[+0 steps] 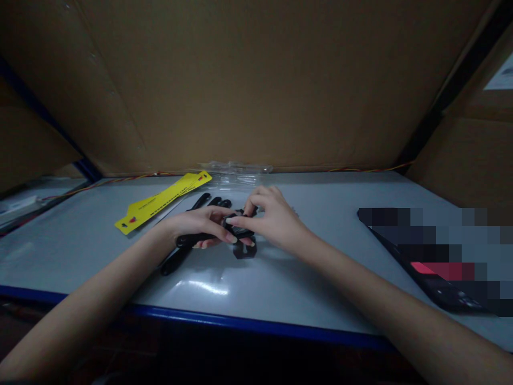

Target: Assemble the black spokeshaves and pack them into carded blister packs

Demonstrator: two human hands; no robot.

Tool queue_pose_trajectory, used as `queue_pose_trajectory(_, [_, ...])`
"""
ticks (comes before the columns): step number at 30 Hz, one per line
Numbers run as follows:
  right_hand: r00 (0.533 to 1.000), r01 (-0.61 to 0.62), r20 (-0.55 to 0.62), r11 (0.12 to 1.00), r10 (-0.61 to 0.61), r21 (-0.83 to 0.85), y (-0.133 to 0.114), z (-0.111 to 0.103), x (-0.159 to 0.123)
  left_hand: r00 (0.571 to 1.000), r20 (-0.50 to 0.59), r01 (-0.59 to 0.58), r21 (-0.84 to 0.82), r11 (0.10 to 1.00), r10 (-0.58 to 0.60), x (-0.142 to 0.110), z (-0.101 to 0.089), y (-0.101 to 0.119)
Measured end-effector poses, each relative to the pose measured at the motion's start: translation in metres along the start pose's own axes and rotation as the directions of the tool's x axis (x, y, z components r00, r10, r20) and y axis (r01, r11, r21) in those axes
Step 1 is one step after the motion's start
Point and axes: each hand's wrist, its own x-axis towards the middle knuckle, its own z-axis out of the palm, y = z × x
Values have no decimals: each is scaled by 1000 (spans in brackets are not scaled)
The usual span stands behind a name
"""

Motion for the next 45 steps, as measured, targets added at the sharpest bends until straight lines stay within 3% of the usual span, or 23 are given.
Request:
queue_pose_trajectory(5, [982, 187, 40, 943, -183, -277, -4, -3, -3, 1000, -30, 8, 28, 1000, -7, 0, -1, 0])
queue_pose_trajectory(9, [981, 196, 61, 902, -187, -385, -5, -5, -3, 1000, -14, 24, 44, 999, -23, 1, -1, 0])
queue_pose_trajectory(18, [999, 50, 29, 983, -45, -175, 10, -12, 4, 1000, 8, 15, 37, 999, -15, -3, 3, 5])
queue_pose_trajectory(24, [979, 97, 195, 982, -64, -164, 9, -7, 1, 1000, 3, 26, 43, 999, -26, -2, 1, 2])
queue_pose_trajectory(45, [984, 110, 164, 970, -75, -215, 12, -2, 1, 1000, -14, 12, 61, 998, -11, 0, 0, 0])
